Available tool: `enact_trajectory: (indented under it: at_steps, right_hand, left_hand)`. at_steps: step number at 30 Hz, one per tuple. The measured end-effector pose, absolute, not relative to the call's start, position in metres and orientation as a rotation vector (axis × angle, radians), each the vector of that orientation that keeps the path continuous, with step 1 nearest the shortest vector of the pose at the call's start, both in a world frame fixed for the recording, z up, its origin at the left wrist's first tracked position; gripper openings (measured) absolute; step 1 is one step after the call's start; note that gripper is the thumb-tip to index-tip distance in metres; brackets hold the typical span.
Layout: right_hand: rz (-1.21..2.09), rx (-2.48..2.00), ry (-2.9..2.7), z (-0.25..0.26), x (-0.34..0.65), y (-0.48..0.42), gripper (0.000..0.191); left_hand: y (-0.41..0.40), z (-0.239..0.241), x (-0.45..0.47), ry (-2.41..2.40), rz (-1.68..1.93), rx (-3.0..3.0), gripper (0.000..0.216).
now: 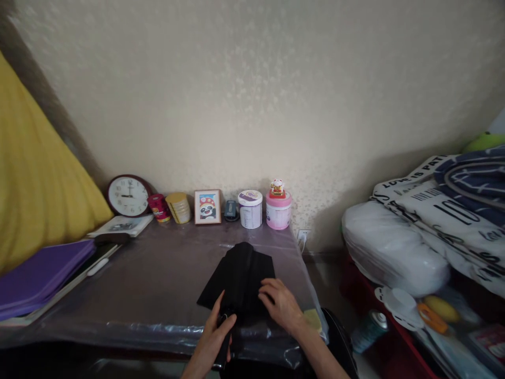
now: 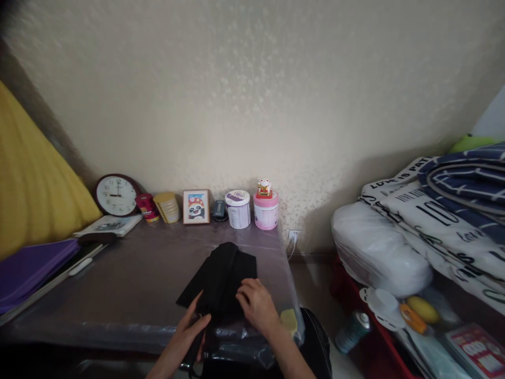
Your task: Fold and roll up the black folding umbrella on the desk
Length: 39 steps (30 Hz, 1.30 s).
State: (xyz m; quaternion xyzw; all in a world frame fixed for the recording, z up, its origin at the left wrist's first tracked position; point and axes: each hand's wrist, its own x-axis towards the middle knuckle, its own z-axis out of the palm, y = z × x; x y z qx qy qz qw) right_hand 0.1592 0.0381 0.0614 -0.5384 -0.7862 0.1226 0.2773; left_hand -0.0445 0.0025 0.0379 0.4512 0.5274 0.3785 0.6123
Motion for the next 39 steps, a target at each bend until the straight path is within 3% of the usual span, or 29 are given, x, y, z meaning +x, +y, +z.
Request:
enact_trajectory:
  at_steps: [6,10,15,20,39]
  right_hand:
    - [0.430,-1.980,-1.647,0.048,0.184,0.084,0.025]
    - [0.577,-1.988,-1.559,0.038,0.181,0.104,0.029]
    - [0.534,-2.010,-1.525,0.031,0.170,0.115,0.036]
    - [0.462,-1.997,-1.561,0.031,0.166,0.119,0.030]
    - [0.474,-1.834,-1.721,0.084,0.100,0.146,0.028]
  left_hand:
    - [0.003,0.035,-0.046,1.209,0.880,1.039,0.084]
    - [0.003,0.040,-0.045,1.195,0.872,1.036,0.083]
    - [0.002,0.046,-0.043,1.185,0.847,1.014,0.086]
    - [0.002,0.042,-0.038,1.188,0.886,1.050,0.084]
    - [-0.003,0.052,-0.036,1.343,0.852,1.193,0.080]
